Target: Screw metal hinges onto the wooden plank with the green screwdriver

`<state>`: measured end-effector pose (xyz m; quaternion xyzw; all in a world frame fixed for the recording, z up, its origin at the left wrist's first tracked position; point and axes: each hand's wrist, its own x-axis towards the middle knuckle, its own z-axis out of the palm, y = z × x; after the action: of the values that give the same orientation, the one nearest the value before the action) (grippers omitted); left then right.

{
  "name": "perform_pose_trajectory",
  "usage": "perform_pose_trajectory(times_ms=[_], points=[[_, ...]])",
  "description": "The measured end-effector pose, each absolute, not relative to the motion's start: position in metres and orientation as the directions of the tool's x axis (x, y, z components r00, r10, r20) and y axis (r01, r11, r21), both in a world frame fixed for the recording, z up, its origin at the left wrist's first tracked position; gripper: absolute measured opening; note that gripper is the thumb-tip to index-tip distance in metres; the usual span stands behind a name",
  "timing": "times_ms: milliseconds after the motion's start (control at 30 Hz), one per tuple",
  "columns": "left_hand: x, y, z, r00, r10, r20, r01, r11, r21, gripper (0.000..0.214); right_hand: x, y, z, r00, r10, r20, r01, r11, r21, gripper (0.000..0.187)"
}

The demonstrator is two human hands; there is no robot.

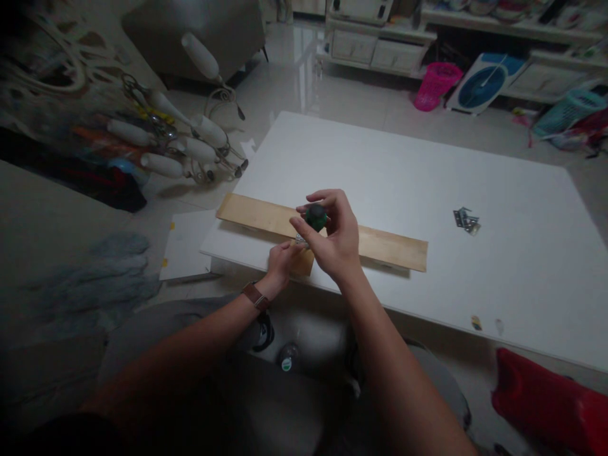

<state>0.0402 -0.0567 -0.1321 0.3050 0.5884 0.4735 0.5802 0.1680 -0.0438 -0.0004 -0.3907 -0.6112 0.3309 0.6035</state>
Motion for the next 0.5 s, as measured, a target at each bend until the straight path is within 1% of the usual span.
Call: perform_pose_trajectory(times_ms=[67,133,300,367,500], points=[[0.04,-0.056,-0.132,-0.159,0.908,-0.387,-0.156,0.364,0.918,0.027,0.167,-0.044,-0.003,0.081,0.874,0.479,0.081,0.473,-0.877,0.037],[0.04,-0.056,-0.132,-0.162,0.909,-0.383,-0.15,0.361,0.92,0.027,0.168,-0.043,-0.009,0.09,0.872,0.48,0.106,0.471,-0.876,0.04],[0.041,-0.057,-0.132,-0.158,0.908,-0.389,-0.19,0.359,0.914,0.025,0.173,-0.039,-0.018,-0.026,0.898,0.44,0.111,0.44,-0.891,0.045],[0.041,-0.057,-0.134,-0.154,0.905,-0.397,-0.21,0.363,0.908,0.025,0.174,-0.039,-0.015,-0.042,0.903,0.427,0.111,0.429,-0.896,0.043],[0.041,-0.057,-0.134,-0.124,0.906,-0.404,-0.257,0.364,0.895,0.024,0.17,-0.042,-0.004,-0.046,0.888,0.457,0.122,0.459,-0.88,0.028]])
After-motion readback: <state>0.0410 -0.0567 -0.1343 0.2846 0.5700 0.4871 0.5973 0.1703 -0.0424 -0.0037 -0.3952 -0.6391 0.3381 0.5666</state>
